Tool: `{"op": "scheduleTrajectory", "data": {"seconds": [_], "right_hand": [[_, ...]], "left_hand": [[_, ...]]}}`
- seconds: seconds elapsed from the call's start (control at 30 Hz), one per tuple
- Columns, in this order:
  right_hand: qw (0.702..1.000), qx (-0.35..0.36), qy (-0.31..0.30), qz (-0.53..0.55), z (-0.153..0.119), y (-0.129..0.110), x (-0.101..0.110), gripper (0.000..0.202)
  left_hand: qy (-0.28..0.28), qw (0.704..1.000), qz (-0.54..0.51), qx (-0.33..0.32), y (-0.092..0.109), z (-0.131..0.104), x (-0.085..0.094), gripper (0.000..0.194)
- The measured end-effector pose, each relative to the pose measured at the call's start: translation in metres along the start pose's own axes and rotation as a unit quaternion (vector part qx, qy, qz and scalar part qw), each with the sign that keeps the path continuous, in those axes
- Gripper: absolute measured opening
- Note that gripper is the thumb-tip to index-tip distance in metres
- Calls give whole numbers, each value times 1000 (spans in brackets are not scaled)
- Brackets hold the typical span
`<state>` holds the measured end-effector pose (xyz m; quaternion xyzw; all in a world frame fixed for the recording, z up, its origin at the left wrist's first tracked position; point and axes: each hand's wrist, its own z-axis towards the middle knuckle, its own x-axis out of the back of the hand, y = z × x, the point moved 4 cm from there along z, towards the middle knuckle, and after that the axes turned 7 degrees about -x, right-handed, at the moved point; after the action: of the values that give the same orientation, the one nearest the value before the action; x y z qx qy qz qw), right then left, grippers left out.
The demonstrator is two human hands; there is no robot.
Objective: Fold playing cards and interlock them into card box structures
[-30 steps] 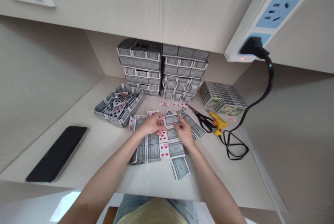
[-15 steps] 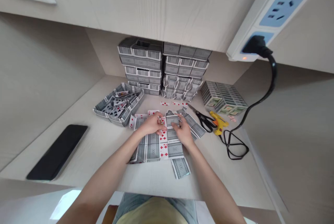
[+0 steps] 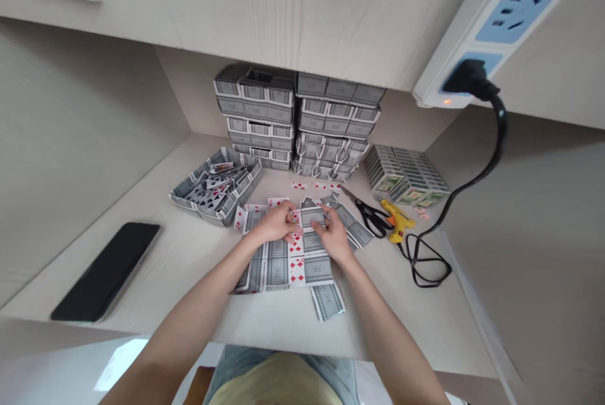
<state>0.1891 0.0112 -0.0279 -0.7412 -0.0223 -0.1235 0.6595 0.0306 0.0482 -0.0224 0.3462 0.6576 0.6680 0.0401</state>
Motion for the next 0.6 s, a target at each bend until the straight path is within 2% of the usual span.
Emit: {"op": "scheduleTrajectory", "data": {"seconds": [0.23, 0.6], "right_hand": [[1000, 16, -2, 2, 2, 3, 0, 48], [996, 52, 53, -44, -5, -5, -5, 48]], "left_hand": [[-12, 999, -28, 11, 0, 0, -1, 44], [1, 1000, -29, -7, 2, -2, 1, 40]]}}
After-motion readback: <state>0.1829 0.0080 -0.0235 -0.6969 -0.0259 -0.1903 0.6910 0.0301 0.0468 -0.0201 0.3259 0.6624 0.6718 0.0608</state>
